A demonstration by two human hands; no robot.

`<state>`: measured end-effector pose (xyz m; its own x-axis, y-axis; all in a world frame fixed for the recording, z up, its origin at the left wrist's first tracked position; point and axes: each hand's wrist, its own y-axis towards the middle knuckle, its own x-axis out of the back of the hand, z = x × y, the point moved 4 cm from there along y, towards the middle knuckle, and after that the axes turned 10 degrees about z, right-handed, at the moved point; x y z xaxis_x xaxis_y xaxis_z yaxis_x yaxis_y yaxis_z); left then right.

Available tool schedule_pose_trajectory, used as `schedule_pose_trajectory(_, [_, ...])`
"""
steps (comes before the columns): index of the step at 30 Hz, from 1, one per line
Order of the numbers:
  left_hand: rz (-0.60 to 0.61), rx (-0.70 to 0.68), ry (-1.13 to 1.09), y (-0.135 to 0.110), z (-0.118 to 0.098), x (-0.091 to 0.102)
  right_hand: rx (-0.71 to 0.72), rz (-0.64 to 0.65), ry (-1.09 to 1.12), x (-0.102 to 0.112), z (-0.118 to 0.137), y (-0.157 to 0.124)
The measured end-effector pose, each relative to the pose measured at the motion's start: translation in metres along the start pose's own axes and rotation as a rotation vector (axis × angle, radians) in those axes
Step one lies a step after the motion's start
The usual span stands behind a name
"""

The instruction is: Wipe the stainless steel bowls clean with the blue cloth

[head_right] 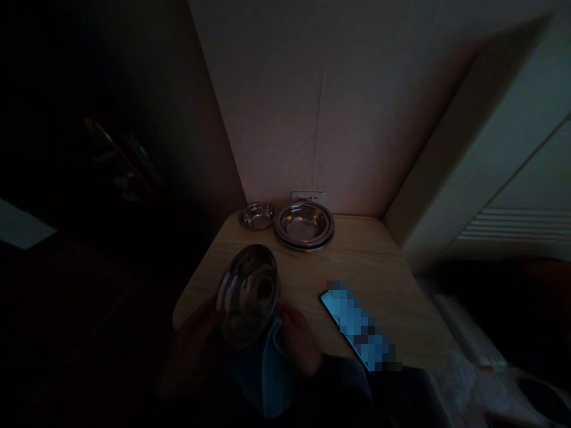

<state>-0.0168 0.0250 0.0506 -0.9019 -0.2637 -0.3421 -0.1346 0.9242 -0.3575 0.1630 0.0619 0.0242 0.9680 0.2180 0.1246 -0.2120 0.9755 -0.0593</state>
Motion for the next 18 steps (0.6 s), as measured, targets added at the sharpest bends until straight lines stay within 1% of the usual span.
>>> schedule_pose_trajectory(1, [-0.078,-0.026,0.021,0.006,-0.004,0.008,-0.064,0.024,-0.005,0.003,-0.004,0.000])
schedule_pose_trajectory(2, [-0.103,-0.042,0.049,0.012,-0.008,0.014,-0.122,0.037,-0.023,0.008,-0.006,0.001])
schedule_pose_trajectory(4, [-0.232,-0.086,0.104,0.024,-0.015,0.031,-0.164,0.041,-0.057,0.020,-0.002,0.005])
schedule_pose_trajectory(6, [-0.324,-0.113,0.182,0.035,-0.021,0.046,-0.139,0.059,-0.093,0.031,0.010,0.013])
schedule_pose_trajectory(8, [-0.365,-0.145,0.353,0.046,-0.027,0.056,-0.095,0.099,-0.131,0.038,0.024,0.022])
schedule_pose_trajectory(9, [-0.378,-0.135,0.432,0.051,-0.030,0.060,-0.079,0.117,-0.148,0.040,0.030,0.028])
schedule_pose_trajectory(10, [-0.387,-0.135,0.448,0.056,-0.031,0.064,-0.073,0.124,-0.162,0.041,0.035,0.033])
schedule_pose_trajectory(12, [-0.387,-0.144,0.457,0.066,-0.034,0.067,-0.069,0.137,-0.181,0.041,0.042,0.045])
schedule_pose_trajectory(14, [-0.387,-0.150,0.461,0.072,-0.035,0.065,-0.072,0.152,-0.206,0.039,0.046,0.057])
schedule_pose_trajectory(18, [-0.428,-0.181,0.483,0.074,-0.032,0.054,-0.063,0.162,-0.261,0.032,0.053,0.077])
